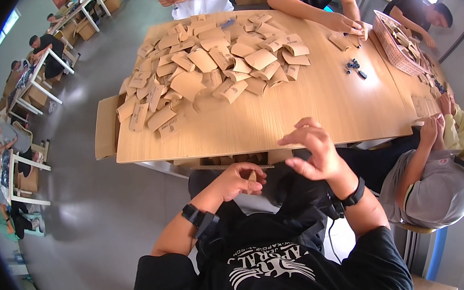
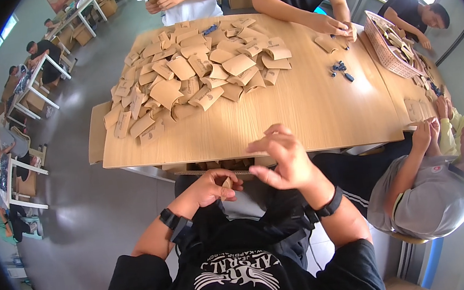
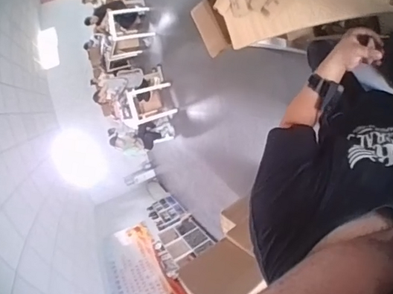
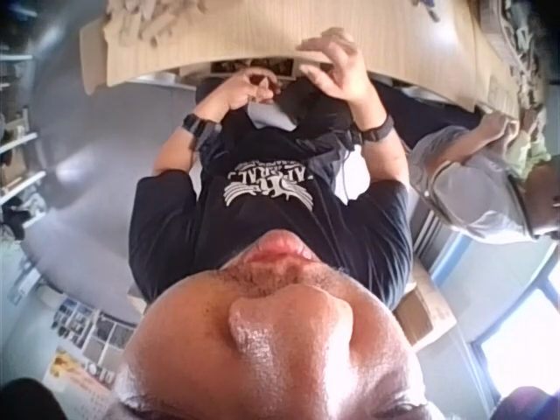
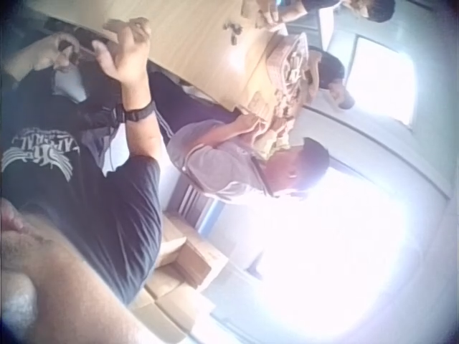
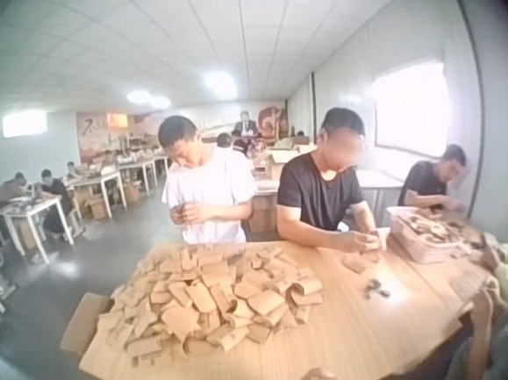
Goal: Packing blue cables into small paper envelopes.
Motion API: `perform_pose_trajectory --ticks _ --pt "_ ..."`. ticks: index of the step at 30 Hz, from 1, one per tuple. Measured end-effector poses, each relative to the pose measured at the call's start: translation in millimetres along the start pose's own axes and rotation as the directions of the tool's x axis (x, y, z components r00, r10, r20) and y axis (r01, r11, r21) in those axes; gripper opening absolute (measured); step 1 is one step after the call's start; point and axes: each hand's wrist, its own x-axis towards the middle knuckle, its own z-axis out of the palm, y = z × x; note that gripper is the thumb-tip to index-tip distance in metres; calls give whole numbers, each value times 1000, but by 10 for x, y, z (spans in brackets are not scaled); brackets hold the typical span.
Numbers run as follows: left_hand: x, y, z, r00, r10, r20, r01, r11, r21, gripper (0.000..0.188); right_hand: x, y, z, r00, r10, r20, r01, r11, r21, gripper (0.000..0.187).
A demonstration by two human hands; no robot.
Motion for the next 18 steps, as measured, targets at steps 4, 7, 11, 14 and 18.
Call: perform_pose_trajectory --ticks 4,7,11,14,18 --pt "144 -133 -435 961 -137 -239 96 980 -176 34 328 350 -9 997 54 -49 -57 997 -59 25" --pt "390 -342 -843 935 -60 -349 -77 927 -368 30 661 650 68 979 146 -143 -167 976 -141 23" --pt "529 -442 -1140 891 230 -390 -422 735 -531 27 1054 1103 193 957 291 7 -272 902 -335 36" --pt "554 -309 -748 862 48 -505 -311 837 -450 41 1103 1466 297 935 350 54 -267 798 -540 49" --pt "333 -311 -585 898 -100 -428 41 989 -145 53 1206 1725 461 855 498 146 -287 689 -665 54"
